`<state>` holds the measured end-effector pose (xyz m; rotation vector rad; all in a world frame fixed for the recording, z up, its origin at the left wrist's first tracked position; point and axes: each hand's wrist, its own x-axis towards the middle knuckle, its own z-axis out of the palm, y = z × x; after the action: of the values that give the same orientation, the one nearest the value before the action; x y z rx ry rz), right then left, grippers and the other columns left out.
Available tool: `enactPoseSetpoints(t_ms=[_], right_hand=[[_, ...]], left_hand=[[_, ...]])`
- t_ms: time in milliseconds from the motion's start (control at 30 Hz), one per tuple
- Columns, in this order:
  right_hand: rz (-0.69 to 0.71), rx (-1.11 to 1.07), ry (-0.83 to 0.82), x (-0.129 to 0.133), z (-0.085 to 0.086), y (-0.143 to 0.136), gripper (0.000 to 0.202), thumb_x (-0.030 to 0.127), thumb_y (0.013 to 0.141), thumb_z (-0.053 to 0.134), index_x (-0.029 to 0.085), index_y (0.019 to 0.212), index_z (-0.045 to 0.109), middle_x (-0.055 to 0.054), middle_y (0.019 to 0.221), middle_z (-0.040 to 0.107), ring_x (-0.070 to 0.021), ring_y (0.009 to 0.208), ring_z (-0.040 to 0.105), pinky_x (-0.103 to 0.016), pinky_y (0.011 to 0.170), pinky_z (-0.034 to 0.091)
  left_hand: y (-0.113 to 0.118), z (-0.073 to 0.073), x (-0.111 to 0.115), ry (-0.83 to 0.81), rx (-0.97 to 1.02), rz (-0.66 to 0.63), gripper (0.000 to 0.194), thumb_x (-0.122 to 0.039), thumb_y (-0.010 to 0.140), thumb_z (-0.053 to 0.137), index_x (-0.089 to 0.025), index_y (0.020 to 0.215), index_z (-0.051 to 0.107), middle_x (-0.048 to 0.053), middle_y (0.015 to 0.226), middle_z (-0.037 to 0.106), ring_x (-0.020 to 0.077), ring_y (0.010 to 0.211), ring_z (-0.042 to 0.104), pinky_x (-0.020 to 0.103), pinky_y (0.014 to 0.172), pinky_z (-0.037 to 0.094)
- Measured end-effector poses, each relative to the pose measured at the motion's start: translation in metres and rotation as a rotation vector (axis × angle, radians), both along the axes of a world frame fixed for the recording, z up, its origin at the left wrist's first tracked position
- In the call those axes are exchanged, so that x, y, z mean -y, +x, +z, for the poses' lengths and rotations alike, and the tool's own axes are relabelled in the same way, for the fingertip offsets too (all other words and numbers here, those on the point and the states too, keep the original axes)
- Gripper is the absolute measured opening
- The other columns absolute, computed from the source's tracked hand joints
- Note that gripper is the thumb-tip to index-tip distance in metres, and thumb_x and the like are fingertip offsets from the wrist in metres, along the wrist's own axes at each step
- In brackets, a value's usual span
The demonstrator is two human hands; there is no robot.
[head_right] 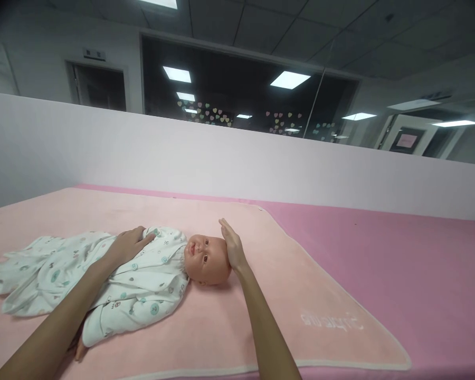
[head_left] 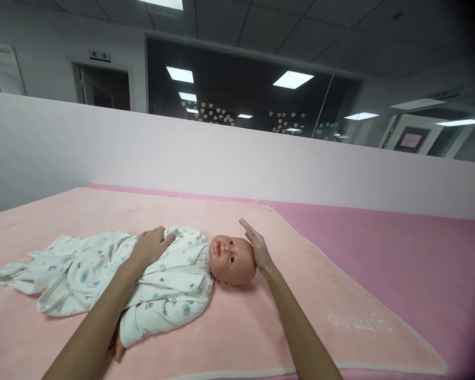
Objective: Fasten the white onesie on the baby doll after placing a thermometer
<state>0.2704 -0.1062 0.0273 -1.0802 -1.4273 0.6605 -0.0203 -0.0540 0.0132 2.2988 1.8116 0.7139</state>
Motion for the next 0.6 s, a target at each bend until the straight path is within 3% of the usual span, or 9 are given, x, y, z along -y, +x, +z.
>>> enactPoseSetpoints(t_ms=[167, 300, 367, 600], right_hand=[[-0.116, -0.128, 0.013, -0.007, -0.005, 0.004, 0.06, 0.063, 0.075, 0.042, 0.028, 0.123, 0.046, 0.001, 0.137, 0.034, -0.0198, 0.13, 0.021, -0.039, 0.107, 0.02], [0.145, -0.047, -0.18, 0.002, 0.001, 0.001, 0.057, 0.063, 0.076, 0.04, 0.021, 0.108, 0.06, -0.006, 0.12, 0.053, -0.0251, 0.117, 0.043, -0.042, 0.102, 0.028], [0.225, -0.002, -0.243, 0.007, 0.004, -0.001, 0.056, 0.062, 0.078, 0.04, 0.018, 0.104, 0.062, -0.007, 0.117, 0.055, -0.0249, 0.112, 0.047, -0.041, 0.1, 0.031], [0.002, -0.048, -0.037, -0.004, -0.003, 0.004, 0.053, 0.058, 0.078, 0.042, 0.024, 0.118, 0.051, -0.002, 0.134, 0.039, -0.0186, 0.127, 0.028, -0.037, 0.107, 0.02]], left_hand=[[-0.001, -0.001, -0.002, 0.009, -0.015, 0.007, 0.045, -0.057, 0.077, 0.023, -0.019, 0.08, 0.048, 0.01, 0.085, 0.063, 0.0255, 0.086, 0.058, 0.037, 0.081, 0.038], [0.0, 0.0, -0.001, 0.013, -0.039, 0.008, 0.044, -0.056, 0.078, 0.023, -0.019, 0.08, 0.048, 0.01, 0.087, 0.064, 0.025, 0.088, 0.058, 0.036, 0.081, 0.039], [0.0, 0.001, 0.0, 0.012, -0.042, 0.007, 0.044, -0.056, 0.078, 0.023, -0.019, 0.081, 0.048, 0.009, 0.088, 0.063, 0.0253, 0.089, 0.058, 0.036, 0.081, 0.039], [0.0, 0.002, 0.001, 0.002, -0.038, 0.006, 0.046, -0.055, 0.078, 0.023, -0.018, 0.084, 0.049, 0.009, 0.086, 0.063, 0.0262, 0.089, 0.057, 0.038, 0.082, 0.039]])
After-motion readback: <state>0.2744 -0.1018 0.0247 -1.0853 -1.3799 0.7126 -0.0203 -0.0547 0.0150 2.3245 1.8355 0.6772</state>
